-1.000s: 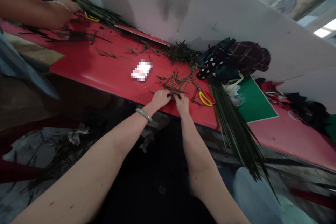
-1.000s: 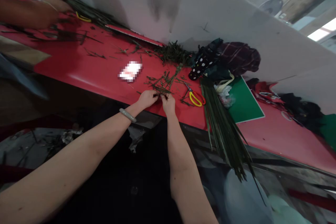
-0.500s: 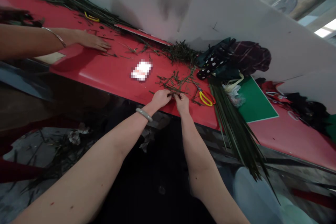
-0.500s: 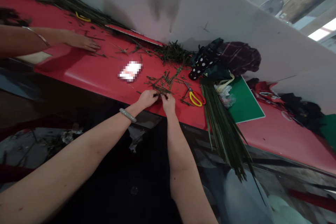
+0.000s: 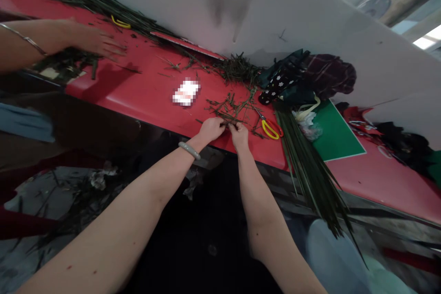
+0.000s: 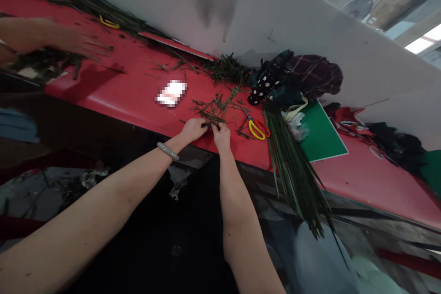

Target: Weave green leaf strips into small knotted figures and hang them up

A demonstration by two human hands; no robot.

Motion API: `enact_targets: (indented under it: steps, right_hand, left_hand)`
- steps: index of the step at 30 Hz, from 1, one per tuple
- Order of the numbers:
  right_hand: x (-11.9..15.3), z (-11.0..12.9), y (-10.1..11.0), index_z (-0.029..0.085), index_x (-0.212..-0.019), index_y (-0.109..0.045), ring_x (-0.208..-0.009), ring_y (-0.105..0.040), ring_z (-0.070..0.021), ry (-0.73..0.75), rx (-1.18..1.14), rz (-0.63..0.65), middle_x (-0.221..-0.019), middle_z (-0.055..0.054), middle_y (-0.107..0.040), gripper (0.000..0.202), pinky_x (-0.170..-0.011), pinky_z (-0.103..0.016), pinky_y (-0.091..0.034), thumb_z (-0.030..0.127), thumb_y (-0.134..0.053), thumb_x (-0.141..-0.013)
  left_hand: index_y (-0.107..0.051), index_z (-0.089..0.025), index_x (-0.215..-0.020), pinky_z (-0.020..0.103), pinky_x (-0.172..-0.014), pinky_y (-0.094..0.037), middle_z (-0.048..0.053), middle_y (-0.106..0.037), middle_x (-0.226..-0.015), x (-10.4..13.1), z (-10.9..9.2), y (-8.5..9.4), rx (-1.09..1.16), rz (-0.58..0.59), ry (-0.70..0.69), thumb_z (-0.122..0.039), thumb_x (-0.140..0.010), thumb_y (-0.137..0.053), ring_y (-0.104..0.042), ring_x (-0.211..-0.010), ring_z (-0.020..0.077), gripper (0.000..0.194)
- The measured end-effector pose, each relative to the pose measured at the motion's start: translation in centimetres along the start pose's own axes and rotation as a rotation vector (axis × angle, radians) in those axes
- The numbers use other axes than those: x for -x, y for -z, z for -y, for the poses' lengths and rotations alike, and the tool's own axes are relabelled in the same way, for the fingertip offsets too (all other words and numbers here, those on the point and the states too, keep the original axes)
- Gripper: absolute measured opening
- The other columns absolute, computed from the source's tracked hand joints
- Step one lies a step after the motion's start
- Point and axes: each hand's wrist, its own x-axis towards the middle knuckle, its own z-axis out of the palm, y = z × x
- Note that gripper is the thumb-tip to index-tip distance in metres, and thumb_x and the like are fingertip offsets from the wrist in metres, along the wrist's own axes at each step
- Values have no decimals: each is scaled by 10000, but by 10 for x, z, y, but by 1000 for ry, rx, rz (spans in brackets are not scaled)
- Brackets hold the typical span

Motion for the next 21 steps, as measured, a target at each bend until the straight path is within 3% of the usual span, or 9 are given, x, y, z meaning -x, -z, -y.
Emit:
enact_targets:
  steps: [8, 21]
  right_hand:
    - [3, 9, 2, 161, -898, -623, -835, -604, -174, 10, -46, 20, -888, -52, -669, 292, -796, -319, -467, 367, -505, -726]
    - [4, 15, 3, 162, -851, -630, -805, -606, -178, 5, -29, 15, -843, -42, -675, 269, -774, -318, -470, 366, -514, -719]
  left_hand:
    - [-654, -186, -970, 270, -740, -462, 72, -672, -954, -1, 3, -3, 17, -19, -28, -254, -803, -433, -610, -850, 186, 285]
    - [-647, -178, -985, 253, -756, -453, 68, -666, -963, 0, 0, 0, 4, 10, -11, -258, -810, -422, -599, -862, 170, 296]
